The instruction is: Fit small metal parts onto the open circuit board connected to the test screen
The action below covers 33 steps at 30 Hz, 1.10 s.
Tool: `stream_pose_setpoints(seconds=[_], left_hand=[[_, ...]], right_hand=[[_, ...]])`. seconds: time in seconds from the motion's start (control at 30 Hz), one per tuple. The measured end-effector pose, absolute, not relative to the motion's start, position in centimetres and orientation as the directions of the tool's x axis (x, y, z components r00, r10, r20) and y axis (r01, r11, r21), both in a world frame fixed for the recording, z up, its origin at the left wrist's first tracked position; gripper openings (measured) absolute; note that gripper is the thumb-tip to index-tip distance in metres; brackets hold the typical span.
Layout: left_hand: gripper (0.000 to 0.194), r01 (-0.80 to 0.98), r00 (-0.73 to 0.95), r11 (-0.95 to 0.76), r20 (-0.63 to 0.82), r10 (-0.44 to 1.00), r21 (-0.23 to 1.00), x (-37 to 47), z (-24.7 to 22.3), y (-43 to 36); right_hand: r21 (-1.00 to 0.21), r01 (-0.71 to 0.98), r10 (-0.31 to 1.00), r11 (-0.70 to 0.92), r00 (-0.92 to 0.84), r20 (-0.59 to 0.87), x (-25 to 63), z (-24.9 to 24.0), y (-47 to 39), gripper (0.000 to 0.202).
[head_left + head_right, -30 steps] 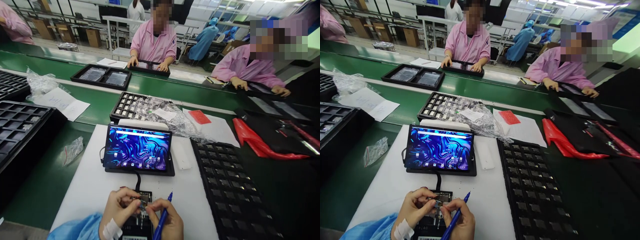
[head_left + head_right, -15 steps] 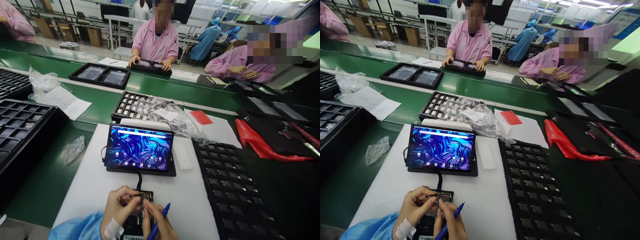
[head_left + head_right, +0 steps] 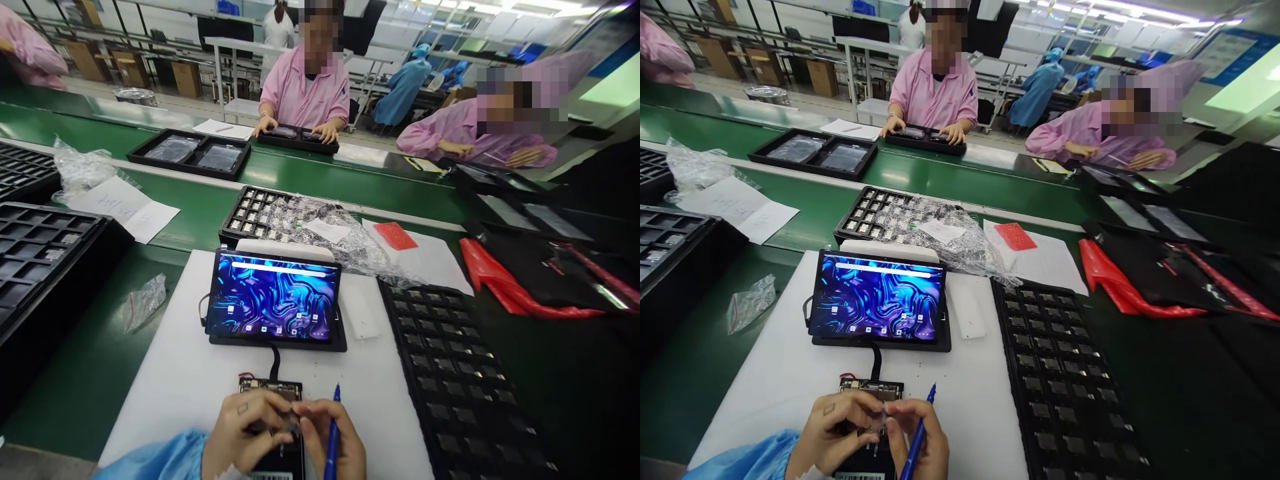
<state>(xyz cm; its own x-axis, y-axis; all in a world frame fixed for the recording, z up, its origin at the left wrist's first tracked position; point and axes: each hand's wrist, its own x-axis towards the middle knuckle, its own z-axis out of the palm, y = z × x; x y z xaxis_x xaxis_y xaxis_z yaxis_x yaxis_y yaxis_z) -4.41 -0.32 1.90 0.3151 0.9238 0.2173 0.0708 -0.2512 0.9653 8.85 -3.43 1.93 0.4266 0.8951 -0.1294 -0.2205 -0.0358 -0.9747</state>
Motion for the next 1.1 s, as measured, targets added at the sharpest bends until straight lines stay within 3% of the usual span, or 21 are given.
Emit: stream_pose_setpoints(seconds=[0.1, 0.17, 0.23, 0.33, 0.53, 0.67, 1.1], left_hand=[[0.012, 0.105, 0.416, -0.428, 0.351, 0.839, 0.898, -4.4, 2.6, 0.1], [0.026, 0.150, 0.438, -0.474, 0.371, 0.819, 0.868, -4.4, 3.0, 0.4], [0.028, 0.217, 0.417, -0.488, 0.372, 0.830, 0.846, -4.3, 3.1, 0.5], [0.012, 0.343, 0.400, -0.490, 0.348, 0.848, 0.801, -4.1, 2.8, 0.4], [0.013, 0.431, 0.477, -0.522, 0.305, 0.824, 0.736, -3.6, 2.3, 0.2], [0.014, 0.440, 0.497, -0.532, 0.297, 0.815, 0.723, -3.6, 2.3, 0.2], [0.017, 0.472, 0.507, -0.567, 0.319, 0.801, 0.675, -3.5, 1.7, 0.3]], right_hand=[[-0.974, -0.223, 0.935, -0.023, 0.341, -0.100, 10.4, 1.3, -3.4, 0.020], [-0.991, -0.131, 0.946, 0.005, 0.323, -0.037, 11.7, 0.4, -3.4, 0.016], [-0.999, -0.005, 0.923, 0.033, 0.384, 0.029, 12.9, -0.6, -3.5, 0.016], [-0.987, 0.150, 0.875, 0.051, 0.469, 0.116, 13.8, -1.7, -3.7, 0.016], [-0.955, 0.274, 0.845, 0.116, 0.477, 0.240, 13.0, -1.4, -3.9, 0.014], [-0.964, 0.247, 0.811, 0.102, 0.540, 0.225, 12.7, -1.2, -3.8, 0.011], [-0.909, 0.416, 0.861, 0.024, 0.454, 0.231, 13.3, -2.1, -3.5, 0.008]])
